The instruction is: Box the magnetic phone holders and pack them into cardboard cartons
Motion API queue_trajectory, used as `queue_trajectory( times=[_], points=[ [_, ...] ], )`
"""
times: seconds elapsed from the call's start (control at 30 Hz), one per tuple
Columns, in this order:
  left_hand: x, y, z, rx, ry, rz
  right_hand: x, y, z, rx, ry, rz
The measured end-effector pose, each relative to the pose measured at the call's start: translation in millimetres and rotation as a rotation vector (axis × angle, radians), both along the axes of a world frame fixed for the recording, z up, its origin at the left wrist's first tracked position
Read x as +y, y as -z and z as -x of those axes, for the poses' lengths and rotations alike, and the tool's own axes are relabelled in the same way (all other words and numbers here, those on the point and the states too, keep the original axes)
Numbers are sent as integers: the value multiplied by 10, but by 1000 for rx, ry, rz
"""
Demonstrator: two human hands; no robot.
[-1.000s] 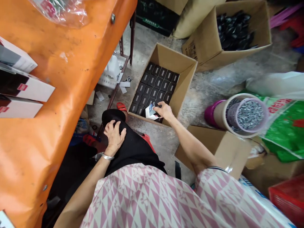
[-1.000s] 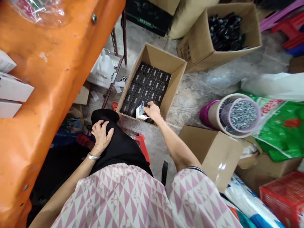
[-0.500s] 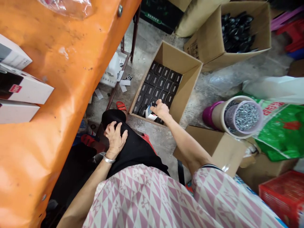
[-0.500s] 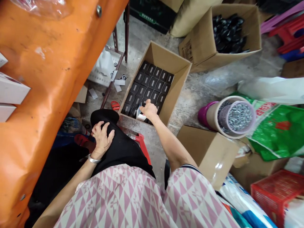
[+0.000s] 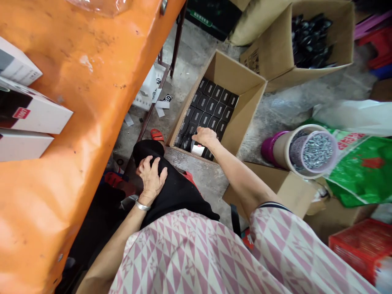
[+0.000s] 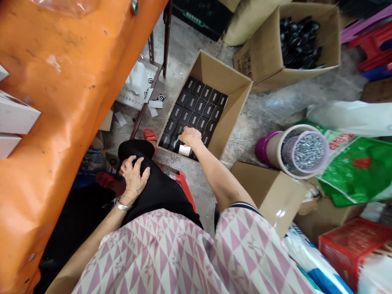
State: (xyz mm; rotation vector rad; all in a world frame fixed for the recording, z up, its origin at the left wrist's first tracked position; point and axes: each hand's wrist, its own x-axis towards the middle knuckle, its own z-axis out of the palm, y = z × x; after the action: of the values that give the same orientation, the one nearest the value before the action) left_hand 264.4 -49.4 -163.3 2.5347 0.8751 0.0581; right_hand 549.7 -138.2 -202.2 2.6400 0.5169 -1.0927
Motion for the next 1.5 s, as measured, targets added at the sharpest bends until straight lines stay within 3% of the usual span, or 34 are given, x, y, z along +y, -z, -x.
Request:
queue_trajectory(
  times=[0.13, 0.33, 0.53, 0.7, 0.87, 1.13, 1.3, 1.4, 1.5],
  points=[
    [8, 15, 13, -14, -8, 12, 72, 38, 79, -45, 60, -42],
    [16, 39, 39, -35, -4, 23, -274, -23, 413, -240, 302, -211],
    [-4, 7, -3, -21, 5, 3, -190, -47, 361, -103, 471, -217],
    [-17, -39, -59, 29, -12, 31, -217, -111, 238, -33, 443, -197],
    [-1, -38, -54, 24, -10, 22, -432, -129, 398, -110, 342, -171],
    [-15, -17, -33, 1, 2, -5, -139, -20, 468, -133, 425, -244],
    [-9, -17, -59, 20, -10, 33, -431, -8, 451, -4, 505, -178],
    [-7, -25, -60, 25, -12, 36, -584, 13, 471, 32, 423, -154],
    [-5, -37, -50, 30, -13, 34, -558, 82, 479, 19, 332, -134]
  ],
)
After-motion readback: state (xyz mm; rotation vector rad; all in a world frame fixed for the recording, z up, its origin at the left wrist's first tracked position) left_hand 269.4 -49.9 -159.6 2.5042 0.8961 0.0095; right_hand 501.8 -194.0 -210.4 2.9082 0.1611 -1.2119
